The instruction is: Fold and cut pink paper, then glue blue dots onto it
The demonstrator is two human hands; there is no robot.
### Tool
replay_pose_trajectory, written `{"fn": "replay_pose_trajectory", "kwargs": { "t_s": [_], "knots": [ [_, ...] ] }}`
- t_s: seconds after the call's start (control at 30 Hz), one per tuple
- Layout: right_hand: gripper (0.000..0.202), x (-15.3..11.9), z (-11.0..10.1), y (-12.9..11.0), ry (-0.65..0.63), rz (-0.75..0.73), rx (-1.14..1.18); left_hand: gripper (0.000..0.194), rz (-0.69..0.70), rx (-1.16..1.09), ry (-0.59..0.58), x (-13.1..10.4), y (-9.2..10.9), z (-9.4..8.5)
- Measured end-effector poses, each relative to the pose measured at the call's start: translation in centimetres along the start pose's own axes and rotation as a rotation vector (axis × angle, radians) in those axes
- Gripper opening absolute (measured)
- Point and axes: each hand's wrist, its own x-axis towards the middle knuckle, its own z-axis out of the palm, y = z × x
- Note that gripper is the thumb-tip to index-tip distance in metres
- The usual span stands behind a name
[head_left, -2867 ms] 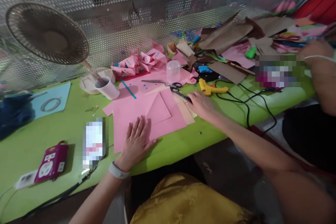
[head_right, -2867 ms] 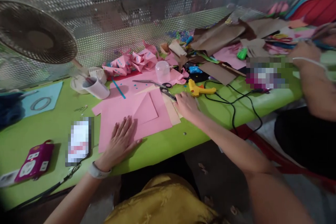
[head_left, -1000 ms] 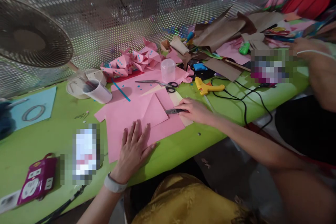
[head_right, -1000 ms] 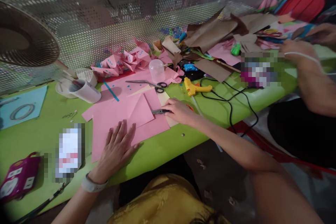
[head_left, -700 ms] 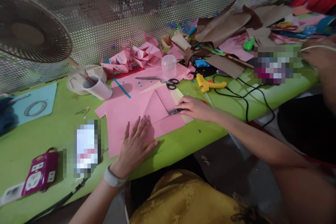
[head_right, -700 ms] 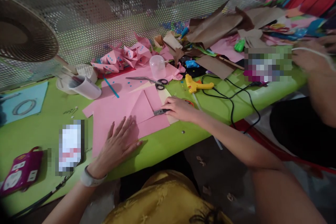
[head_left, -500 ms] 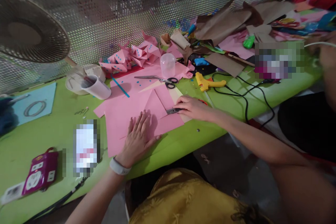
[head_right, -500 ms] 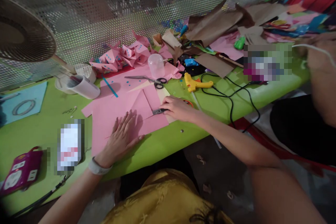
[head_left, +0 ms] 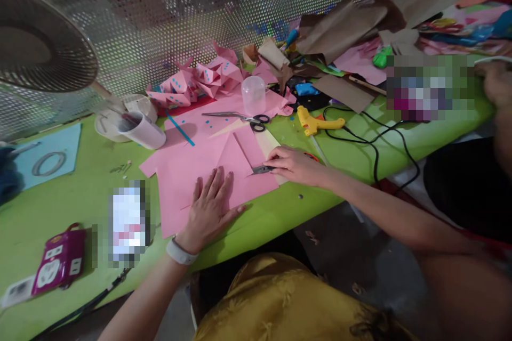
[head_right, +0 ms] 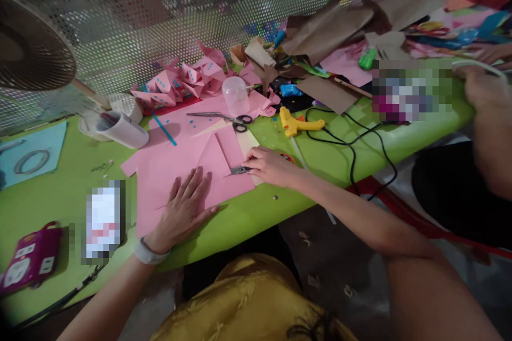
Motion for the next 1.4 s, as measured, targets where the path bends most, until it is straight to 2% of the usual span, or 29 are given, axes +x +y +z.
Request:
{"fn": "replay_pose_trajectory", "kwargs": {
  "t_s": [0.2, 0.37, 0.53, 0.7, 0.9, 1.07, 1.23, 1.4],
  "knots": [
    [0.026, 0.8, 0.8, -0.8, 0.023, 0.017, -0.001, 0.078, -0.002, -0.006, -0.011, 0.0, 0.1, 0.0],
    [0.022, 0.2, 1.2, -0.7, 0.069, -0.026, 0.036, 0.080, -0.005, -0.018, 0.002, 0.0, 0.1, 0.1],
    [0.022, 0.2, 1.6, -1.6, 0.078, 0.012, 0.006, 0.081, -0.007, -0.036, 0.001, -0.1, 0.1, 0.1],
    [0.023, 0.5, 1.5, -2.8, 0.062, 0.013, -0.023, 0.081, -0.013, -0.034, -0.012, -0.1, 0.2, -0.1],
    [0.025, -0.2, 1.3, -3.1, 0.043, 0.009, -0.053, 0.082, -0.018, -0.035, 0.021, -0.1, 0.2, 0.1],
    [0.025, 0.3, 2.1, -3.7, 0.086, 0.000, -0.071, 0.083, -0.021, -0.034, 0.000, -0.1, 0.3, 0.1],
    [0.023, 0.2, 1.9, -4.0, 0.069, -0.031, -0.081, 0.082, -0.034, -0.024, -0.019, -0.1, 0.3, 0.1],
    [0.024, 0.3, 2.1, -4.5, 0.074, 0.017, -0.122, 0.082, -0.040, -0.038, -0.042, -0.1, 0.3, 0.0]
  ]
}}
